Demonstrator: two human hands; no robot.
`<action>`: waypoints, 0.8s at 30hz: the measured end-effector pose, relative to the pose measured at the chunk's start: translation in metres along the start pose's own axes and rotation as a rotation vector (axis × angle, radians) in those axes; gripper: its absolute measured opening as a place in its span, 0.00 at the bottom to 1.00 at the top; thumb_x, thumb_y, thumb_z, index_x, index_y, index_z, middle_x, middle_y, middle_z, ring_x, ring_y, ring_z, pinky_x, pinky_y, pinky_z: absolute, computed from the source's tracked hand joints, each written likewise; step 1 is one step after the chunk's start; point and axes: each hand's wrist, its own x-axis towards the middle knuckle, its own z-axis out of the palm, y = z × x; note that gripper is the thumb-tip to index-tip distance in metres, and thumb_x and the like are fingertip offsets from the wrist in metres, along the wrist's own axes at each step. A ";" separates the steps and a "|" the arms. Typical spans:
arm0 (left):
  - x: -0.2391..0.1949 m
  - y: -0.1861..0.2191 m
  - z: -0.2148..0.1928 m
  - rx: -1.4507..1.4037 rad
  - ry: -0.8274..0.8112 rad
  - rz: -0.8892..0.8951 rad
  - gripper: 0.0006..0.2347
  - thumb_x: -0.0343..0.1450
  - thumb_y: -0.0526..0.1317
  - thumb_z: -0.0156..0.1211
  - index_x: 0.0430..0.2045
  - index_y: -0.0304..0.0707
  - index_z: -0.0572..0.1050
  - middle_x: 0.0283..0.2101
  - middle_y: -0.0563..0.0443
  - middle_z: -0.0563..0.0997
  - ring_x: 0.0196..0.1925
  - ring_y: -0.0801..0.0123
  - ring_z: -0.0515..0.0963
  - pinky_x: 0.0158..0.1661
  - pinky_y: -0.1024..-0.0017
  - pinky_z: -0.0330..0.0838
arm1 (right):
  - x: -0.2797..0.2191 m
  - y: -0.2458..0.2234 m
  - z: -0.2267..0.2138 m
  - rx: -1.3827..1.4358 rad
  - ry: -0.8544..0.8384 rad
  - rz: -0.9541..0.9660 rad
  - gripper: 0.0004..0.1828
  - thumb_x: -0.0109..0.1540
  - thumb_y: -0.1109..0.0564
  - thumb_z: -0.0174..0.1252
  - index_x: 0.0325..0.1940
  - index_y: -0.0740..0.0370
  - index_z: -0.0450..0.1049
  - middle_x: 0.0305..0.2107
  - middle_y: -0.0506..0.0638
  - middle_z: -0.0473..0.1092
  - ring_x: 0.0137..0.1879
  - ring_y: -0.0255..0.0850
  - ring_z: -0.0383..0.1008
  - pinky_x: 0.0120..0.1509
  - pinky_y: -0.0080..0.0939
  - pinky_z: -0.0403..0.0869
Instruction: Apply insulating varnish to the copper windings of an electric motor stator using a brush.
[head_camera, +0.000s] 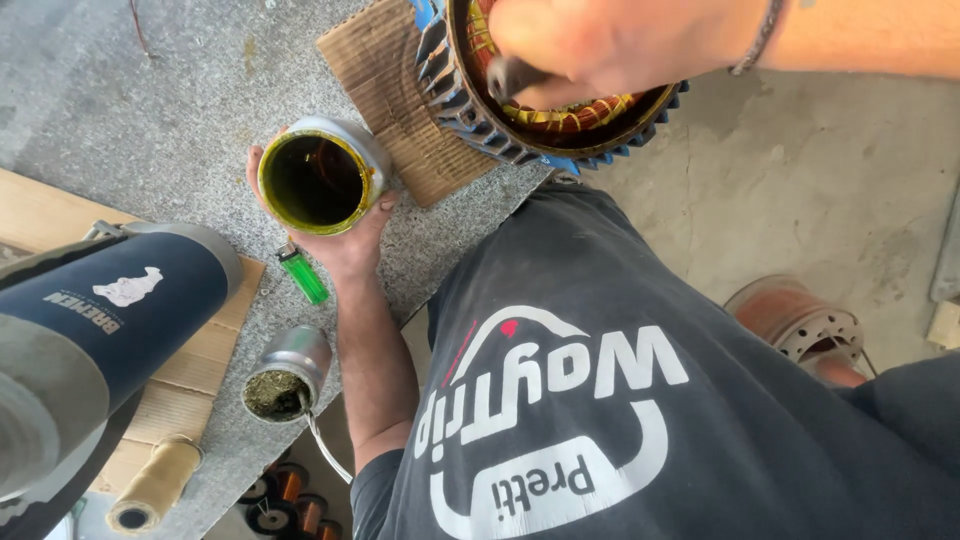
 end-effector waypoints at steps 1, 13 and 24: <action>-0.001 0.000 -0.001 0.001 0.008 -0.009 0.54 0.61 0.47 0.88 0.74 0.39 0.44 0.70 0.45 0.66 0.69 0.63 0.69 0.69 0.64 0.66 | 0.003 -0.004 0.007 0.229 0.026 0.248 0.20 0.71 0.48 0.60 0.33 0.67 0.72 0.22 0.53 0.70 0.27 0.43 0.71 0.32 0.40 0.71; 0.003 0.001 0.002 0.027 -0.002 0.019 0.55 0.61 0.49 0.87 0.75 0.41 0.44 0.70 0.46 0.64 0.72 0.61 0.68 0.70 0.61 0.68 | -0.032 -0.002 -0.003 0.300 0.022 0.204 0.16 0.68 0.50 0.60 0.36 0.66 0.76 0.22 0.52 0.71 0.27 0.43 0.71 0.32 0.41 0.70; 0.002 0.000 -0.003 0.017 -0.002 0.036 0.53 0.61 0.46 0.87 0.75 0.43 0.46 0.71 0.47 0.65 0.71 0.63 0.68 0.71 0.63 0.67 | -0.010 0.008 -0.028 0.172 0.002 0.077 0.15 0.66 0.49 0.58 0.33 0.63 0.74 0.20 0.49 0.70 0.27 0.41 0.71 0.32 0.40 0.70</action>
